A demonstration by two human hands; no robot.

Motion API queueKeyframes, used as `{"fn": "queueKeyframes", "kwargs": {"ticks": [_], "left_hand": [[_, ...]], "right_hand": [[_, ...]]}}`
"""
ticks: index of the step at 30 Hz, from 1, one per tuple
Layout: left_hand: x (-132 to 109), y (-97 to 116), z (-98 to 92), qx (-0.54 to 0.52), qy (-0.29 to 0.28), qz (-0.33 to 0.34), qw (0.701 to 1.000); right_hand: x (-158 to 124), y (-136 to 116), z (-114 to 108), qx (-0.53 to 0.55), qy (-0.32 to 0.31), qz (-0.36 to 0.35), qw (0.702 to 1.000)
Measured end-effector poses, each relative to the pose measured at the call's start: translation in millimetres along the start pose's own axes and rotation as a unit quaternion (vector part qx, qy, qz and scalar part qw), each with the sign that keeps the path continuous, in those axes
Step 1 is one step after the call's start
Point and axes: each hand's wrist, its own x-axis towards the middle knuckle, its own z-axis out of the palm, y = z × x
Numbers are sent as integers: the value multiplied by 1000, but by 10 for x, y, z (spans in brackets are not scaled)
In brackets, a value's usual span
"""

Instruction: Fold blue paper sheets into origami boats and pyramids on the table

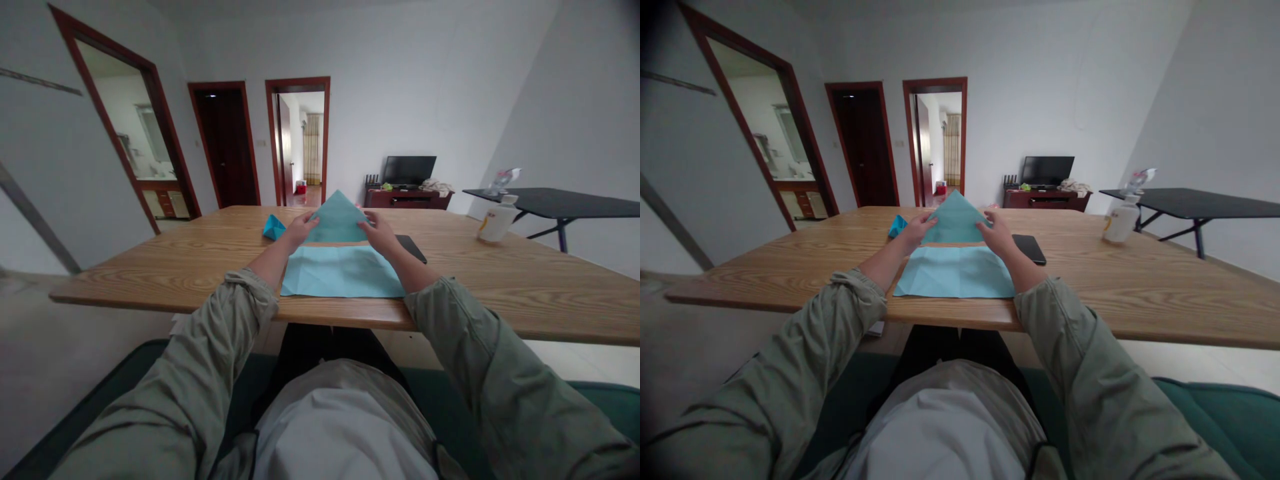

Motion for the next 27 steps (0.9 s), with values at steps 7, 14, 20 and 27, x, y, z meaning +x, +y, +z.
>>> {"fn": "queueKeyframes", "kwargs": {"ticks": [7,14,20,27], "left_hand": [[-7,-10,-52,9,23,-70,997],[-74,30,-104,76,72,-154,983],[-111,68,-155,99,60,-155,981],[-88,117,-179,-22,88,-139,986]], "right_hand": [[9,112,14,26,-44,30,998],[-3,95,38,55,-46,88,993],[-10,69,40,119,-63,153,979],[-8,47,0,180,-18,190,965]]}}
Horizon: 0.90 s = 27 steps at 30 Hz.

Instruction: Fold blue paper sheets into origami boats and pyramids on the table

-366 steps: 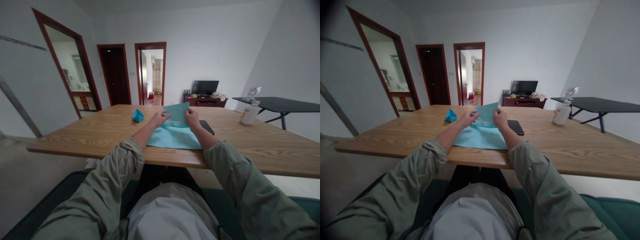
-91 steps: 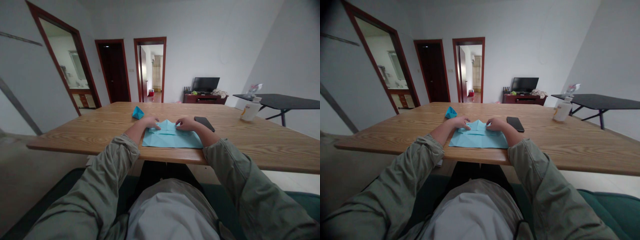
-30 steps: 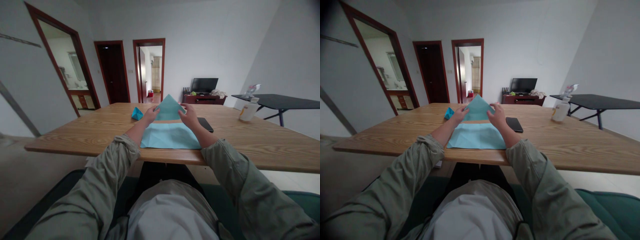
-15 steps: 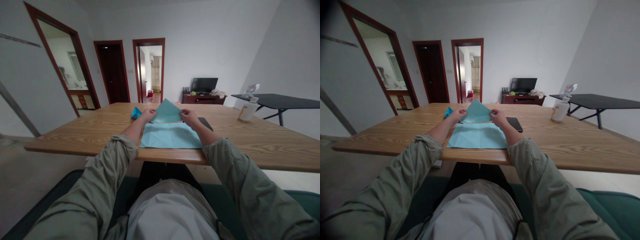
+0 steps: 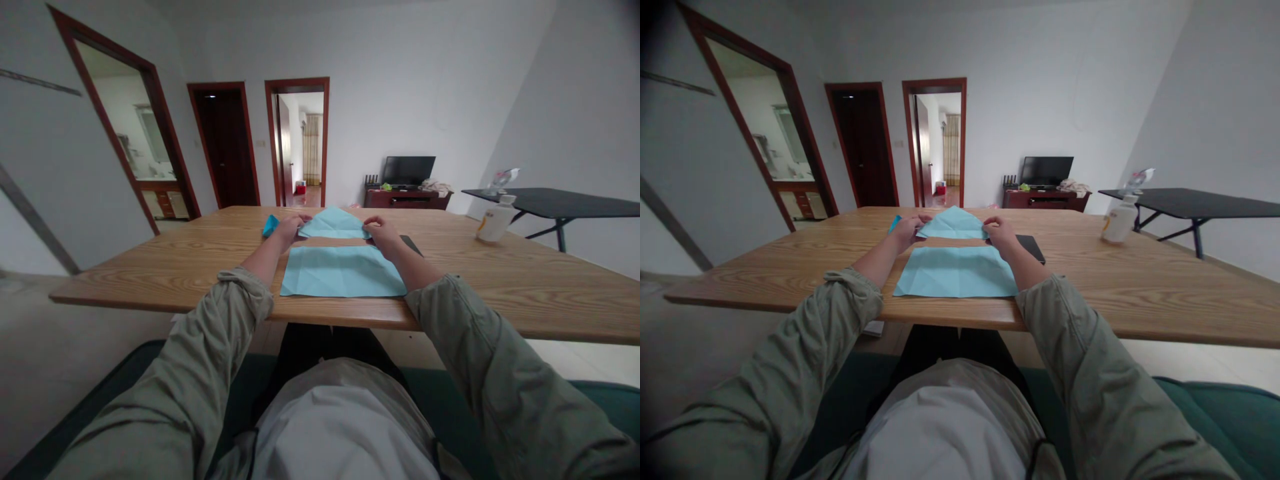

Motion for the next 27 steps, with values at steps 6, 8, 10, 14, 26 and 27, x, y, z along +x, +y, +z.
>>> {"fn": "queueKeyframes", "kwargs": {"ticks": [6,8,10,14,26,27], "left_hand": [[12,30,-79,-109,-48,22,993],[-5,36,-96,-116,-74,42,990],[-33,36,-100,-109,-106,54,987],[-63,4,-89,-78,-128,45,988],[34,-8,-94,-45,19,45,998],[33,-3,-90,-45,26,45,998]], "right_hand": [[7,-30,-11,43,-3,19,999],[-1,-46,-15,56,1,28,998],[-13,-61,-19,67,11,31,997],[-48,-84,-21,46,13,30,998],[-85,-174,-54,178,-117,66,975],[-88,-164,-47,164,-124,59,977]]}}
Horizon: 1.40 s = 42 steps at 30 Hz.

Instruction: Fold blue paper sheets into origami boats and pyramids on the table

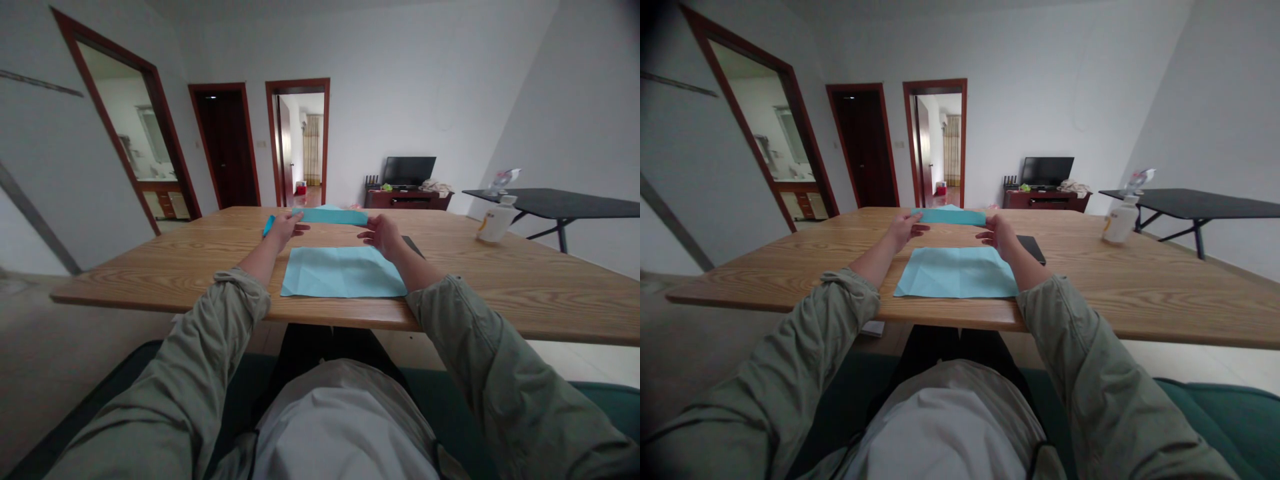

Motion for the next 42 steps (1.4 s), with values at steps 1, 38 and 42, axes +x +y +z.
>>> {"fn": "queueKeyframes", "kwargs": {"ticks": [1,38,42], "left_hand": [[0,3,4,0,5,0,1000],[30,-205,-141,602,-147,-42,783],[35,-189,-149,612,-171,-38,771]], "right_hand": [[0,16,4,-19,-5,-6,1000],[204,380,-171,-587,-3,-10,810],[211,384,-168,-593,-3,0,805]]}}
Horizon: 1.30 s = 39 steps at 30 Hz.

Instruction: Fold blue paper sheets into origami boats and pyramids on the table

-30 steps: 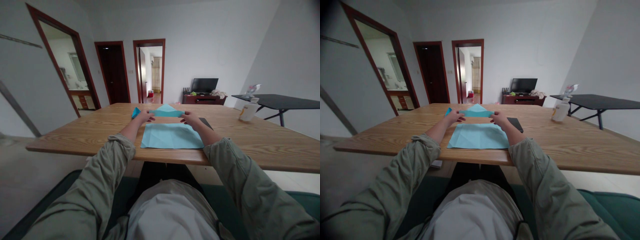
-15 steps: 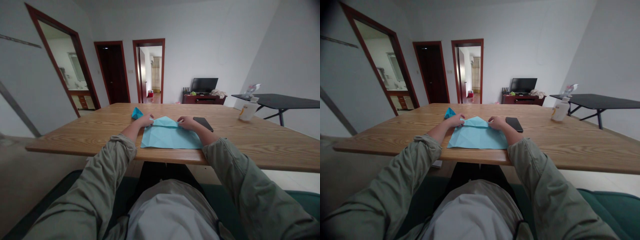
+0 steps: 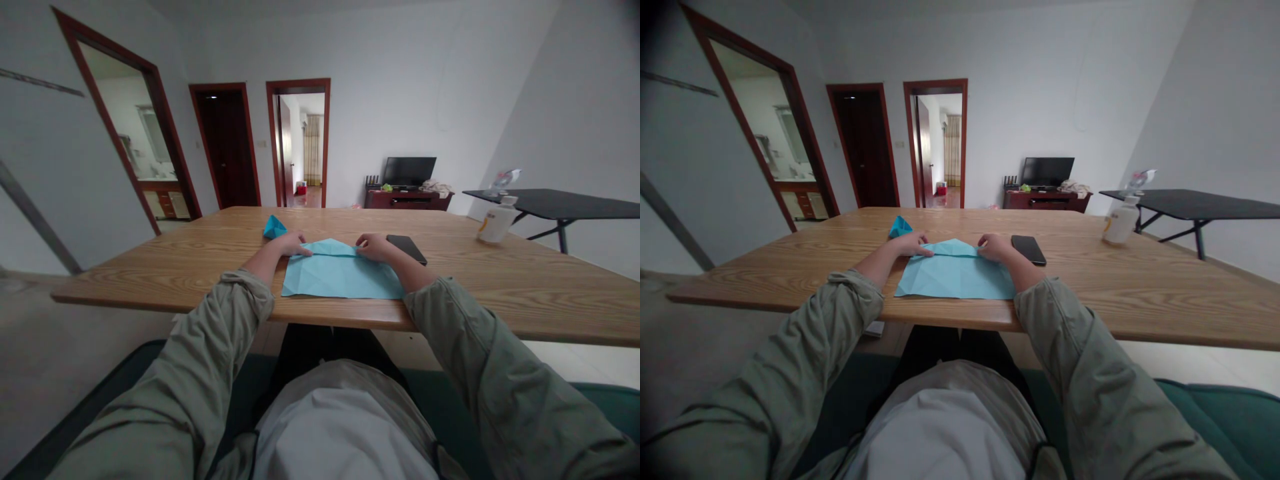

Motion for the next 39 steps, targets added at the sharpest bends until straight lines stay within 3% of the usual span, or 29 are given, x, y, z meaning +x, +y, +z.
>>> {"fn": "queueKeyframes", "kwargs": {"ticks": [32,39], "left_hand": [[-21,34,29,22,9,2,1000],[-23,25,29,10,11,5,1000]], "right_hand": [[-110,-117,-47,36,-5,-71,997],[-109,-121,-37,58,-34,-90,994]]}}
